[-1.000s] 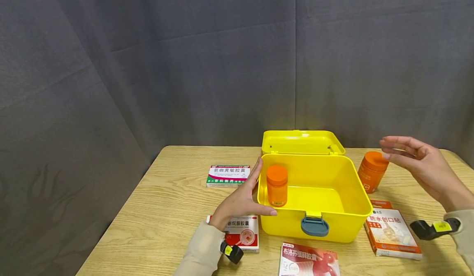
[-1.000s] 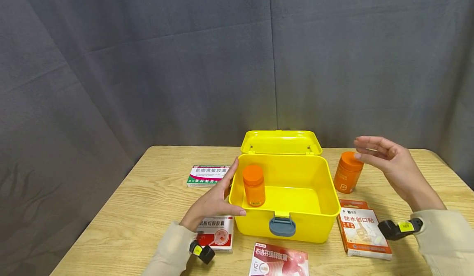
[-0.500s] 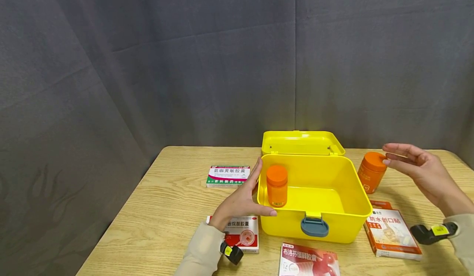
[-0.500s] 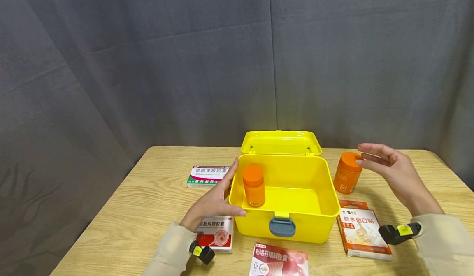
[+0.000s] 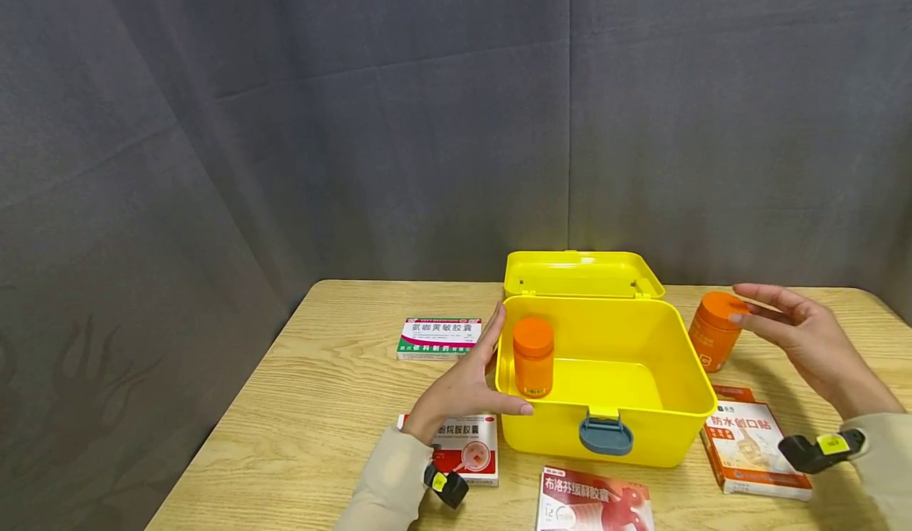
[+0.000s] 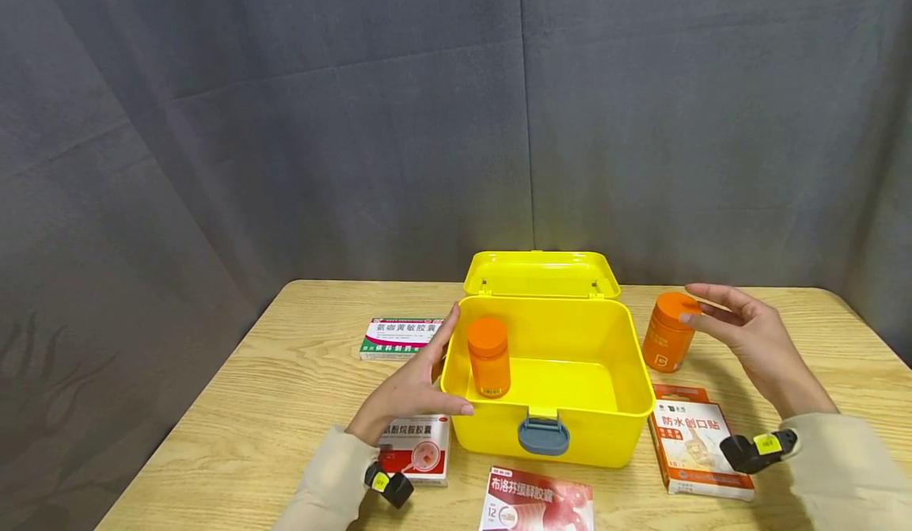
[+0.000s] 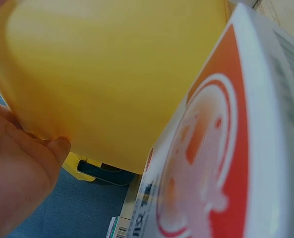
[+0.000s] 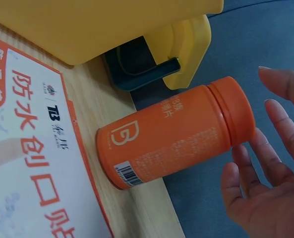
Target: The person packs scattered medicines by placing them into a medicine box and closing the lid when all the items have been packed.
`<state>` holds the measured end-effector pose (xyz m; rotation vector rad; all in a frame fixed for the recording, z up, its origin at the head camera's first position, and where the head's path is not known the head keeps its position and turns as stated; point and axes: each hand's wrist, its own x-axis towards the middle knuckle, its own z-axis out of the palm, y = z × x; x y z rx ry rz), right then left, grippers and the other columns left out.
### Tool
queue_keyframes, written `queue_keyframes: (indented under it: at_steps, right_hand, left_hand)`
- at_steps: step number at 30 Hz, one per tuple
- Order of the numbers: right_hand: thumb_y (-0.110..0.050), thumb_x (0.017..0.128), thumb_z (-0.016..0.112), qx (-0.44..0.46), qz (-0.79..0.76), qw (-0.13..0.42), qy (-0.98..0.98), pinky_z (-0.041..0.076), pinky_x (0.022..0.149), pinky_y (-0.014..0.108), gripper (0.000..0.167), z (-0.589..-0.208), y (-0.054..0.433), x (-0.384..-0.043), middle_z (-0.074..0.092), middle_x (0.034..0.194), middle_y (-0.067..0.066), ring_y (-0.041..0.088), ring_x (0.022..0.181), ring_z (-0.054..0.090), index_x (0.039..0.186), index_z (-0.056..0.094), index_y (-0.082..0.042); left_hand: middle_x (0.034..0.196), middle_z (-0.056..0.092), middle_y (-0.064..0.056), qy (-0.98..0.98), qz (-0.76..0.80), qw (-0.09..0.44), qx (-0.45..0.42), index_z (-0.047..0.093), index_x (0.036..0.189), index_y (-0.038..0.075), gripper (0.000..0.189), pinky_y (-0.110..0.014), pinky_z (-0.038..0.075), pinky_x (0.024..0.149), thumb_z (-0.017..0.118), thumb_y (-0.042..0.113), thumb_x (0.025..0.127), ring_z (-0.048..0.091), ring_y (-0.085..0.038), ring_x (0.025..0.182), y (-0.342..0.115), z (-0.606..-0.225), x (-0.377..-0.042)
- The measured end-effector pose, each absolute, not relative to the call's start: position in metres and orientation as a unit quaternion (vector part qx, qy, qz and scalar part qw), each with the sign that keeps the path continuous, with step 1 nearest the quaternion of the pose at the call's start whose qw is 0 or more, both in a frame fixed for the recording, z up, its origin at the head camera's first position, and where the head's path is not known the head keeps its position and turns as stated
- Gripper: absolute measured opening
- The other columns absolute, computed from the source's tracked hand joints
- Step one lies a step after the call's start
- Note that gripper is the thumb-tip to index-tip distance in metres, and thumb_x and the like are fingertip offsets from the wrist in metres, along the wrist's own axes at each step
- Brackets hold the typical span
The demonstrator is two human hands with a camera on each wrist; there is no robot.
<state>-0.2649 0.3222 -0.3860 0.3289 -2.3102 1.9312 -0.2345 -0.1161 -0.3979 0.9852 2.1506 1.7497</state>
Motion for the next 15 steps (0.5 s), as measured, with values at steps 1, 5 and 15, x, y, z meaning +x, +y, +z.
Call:
queue_keyframes:
  at_steps: [1,5,15]
  right_hand:
    - [0.001,0.093,0.061,0.109,0.637,0.053,-0.761,0.047,0.076,0.01,0.037,-0.3869,0.322,-0.2653,0.066,0.108,-0.014,-0.001,0.09,0.061,0.126,0.062,-0.017]
    - [-0.002,0.094,0.062,0.108,0.626,0.043,-0.771,0.045,0.076,0.008,0.039,-0.3893,0.3211,-0.2665,0.063,0.109,-0.018,-0.004,0.091,0.059,0.13,0.058,-0.015]
    - [-0.01,0.094,0.065,0.1,0.608,0.028,-0.787,0.046,0.076,0.008,0.041,-0.3929,0.3185,-0.2695,0.06,0.112,-0.022,-0.004,0.095,0.058,0.133,0.055,-0.012]
  left_hand:
    - [0.16,-0.013,0.008,0.728,0.59,0.1,0.334,-0.007,0.156,0.026,0.118,-0.044,0.02,0.114,0.079,0.014,0.076,0.004,-0.02,0.146,-0.1164,-0.3978,-0.2345]
    - [0.16,-0.014,0.007,0.729,0.588,0.105,0.335,-0.007,0.156,0.025,0.117,-0.043,0.019,0.114,0.078,0.012,0.077,0.003,-0.02,0.146,-0.1169,-0.3971,-0.2345]
    - [0.16,-0.015,0.008,0.726,0.589,0.116,0.336,-0.009,0.156,0.027,0.116,-0.042,0.021,0.113,0.077,0.01,0.08,0.007,-0.02,0.146,-0.118,-0.3979,-0.2357]
